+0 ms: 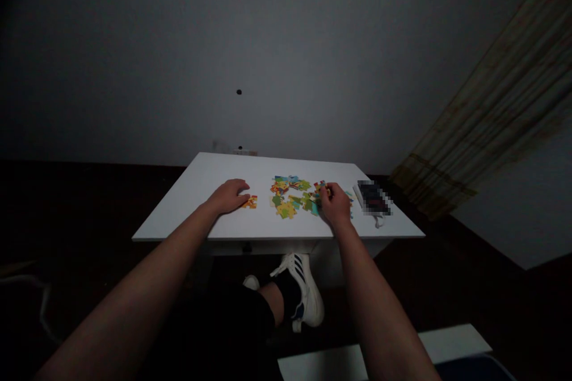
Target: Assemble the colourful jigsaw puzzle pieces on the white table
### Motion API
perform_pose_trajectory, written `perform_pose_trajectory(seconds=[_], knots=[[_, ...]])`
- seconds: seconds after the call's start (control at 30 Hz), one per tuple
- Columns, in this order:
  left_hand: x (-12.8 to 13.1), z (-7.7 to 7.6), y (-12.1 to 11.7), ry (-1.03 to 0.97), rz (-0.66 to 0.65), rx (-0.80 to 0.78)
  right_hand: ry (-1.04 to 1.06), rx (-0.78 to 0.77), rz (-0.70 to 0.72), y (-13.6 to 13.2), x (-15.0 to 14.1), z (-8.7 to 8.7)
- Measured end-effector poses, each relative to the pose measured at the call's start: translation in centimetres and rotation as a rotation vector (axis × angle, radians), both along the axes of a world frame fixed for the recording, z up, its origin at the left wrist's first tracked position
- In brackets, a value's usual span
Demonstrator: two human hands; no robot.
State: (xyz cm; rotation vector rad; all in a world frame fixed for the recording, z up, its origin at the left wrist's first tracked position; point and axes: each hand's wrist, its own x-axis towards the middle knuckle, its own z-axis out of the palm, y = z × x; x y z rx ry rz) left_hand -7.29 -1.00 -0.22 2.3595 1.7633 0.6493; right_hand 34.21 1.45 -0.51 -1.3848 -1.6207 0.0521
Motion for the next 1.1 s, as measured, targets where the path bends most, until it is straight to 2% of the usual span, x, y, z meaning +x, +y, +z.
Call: perform_pose_trajectory(seconds=[0.13, 0.23, 0.37, 0.47, 0.53, 0.67, 0.77, 0.87, 1.1], knots=[[0.0, 0.2, -0.4, 0.002, 0.008, -0.005, -0.054, -0.032, 0.095, -1.2, -1.9, 0.8], [0.0, 0.4, -0.6, -0.004, 0.018, -0.013, -0.007, -0.111, 0.21, -2.8, -5.0, 1.1], [0.1, 0.8, -1.0, -0.009, 0.033, -0.02, 0.181, -0.246, 0.365, -4.9, -10.8, 0.4], [0.3, 1.1, -1.4, -0.005, 0.045, -0.012, 0.344, -0.453, 0.463, -5.6, -14.0, 0.0], [0.3, 1.2, -1.5, -0.001, 0.055, -0.004, 0.302, -0.448, 0.456, -5.5, -14.9, 0.1], [0.0, 1.2, -1.5, 0.003, 0.067, 0.002, 0.114, -0.316, 0.365, -5.1, -15.1, 1.3], [-0.1, 1.0, -1.2, -0.007, 0.062, -0.009, 0.132, -0.353, 0.35, -4.8, -15.8, 1.9], [-0.2, 0.7, -1.0, -0.024, 0.052, -0.025, 0.184, -0.387, 0.338, -4.8, -17.0, 1.6], [-0.3, 0.4, -1.0, -0.05, 0.055, -0.034, 0.035, -0.374, 0.245, -5.2, -18.0, 0.7]])
